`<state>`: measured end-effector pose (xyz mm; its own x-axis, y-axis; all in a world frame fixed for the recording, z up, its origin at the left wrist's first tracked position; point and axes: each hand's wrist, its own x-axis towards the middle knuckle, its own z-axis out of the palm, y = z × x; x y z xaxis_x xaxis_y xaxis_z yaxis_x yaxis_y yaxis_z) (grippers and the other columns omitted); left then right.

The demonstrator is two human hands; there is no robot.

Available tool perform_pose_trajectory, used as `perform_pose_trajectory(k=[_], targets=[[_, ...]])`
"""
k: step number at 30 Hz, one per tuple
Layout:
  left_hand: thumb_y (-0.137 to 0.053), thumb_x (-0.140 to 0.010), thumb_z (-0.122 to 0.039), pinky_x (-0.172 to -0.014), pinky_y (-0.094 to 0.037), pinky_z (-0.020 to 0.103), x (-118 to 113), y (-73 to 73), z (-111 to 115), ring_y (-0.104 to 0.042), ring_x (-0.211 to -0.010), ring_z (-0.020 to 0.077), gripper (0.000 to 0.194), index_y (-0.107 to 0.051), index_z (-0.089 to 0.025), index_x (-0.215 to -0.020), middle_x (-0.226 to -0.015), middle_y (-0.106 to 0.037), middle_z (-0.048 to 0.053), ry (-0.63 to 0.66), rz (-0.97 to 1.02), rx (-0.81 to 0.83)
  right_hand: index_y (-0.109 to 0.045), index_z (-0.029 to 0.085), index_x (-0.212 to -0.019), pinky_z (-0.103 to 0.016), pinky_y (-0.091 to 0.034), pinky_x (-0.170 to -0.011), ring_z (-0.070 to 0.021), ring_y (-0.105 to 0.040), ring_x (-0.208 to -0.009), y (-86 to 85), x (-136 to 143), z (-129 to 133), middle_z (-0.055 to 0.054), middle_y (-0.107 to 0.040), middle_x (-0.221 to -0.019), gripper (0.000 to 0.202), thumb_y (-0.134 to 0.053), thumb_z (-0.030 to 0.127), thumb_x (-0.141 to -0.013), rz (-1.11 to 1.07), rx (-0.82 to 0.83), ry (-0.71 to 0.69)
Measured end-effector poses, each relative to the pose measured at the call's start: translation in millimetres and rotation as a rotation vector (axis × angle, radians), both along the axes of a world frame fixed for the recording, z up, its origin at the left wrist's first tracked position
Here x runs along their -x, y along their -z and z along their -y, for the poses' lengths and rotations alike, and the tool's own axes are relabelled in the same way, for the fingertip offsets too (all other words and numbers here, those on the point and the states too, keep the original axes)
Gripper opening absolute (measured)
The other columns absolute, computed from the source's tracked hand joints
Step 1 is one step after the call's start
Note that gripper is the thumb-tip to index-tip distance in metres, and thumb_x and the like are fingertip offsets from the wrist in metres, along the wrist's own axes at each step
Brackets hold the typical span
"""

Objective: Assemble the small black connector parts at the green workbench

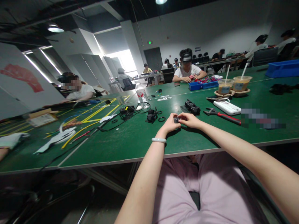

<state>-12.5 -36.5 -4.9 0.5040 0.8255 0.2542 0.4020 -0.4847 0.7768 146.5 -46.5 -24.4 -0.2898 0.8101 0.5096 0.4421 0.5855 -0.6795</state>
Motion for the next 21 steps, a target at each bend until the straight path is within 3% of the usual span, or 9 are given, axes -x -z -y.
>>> perform_pose_trajectory(k=[21], targets=[[-0.057,-0.053,-0.014,-0.075,-0.037,0.027,1.6,2.2,-3.1,-0.045,-0.083,0.0126,0.050,-0.038,-0.014,-0.099,-0.094,-0.046,0.004,0.012,-0.005,-0.024,-0.058,0.016,-0.093,-0.028,-0.044,-0.071,-0.0129,-0.056,-0.075,-2.5,0.1,0.2,-0.005,-0.061,-0.086,0.026,-0.052,0.026,-0.070,0.061,-0.035,0.031]])
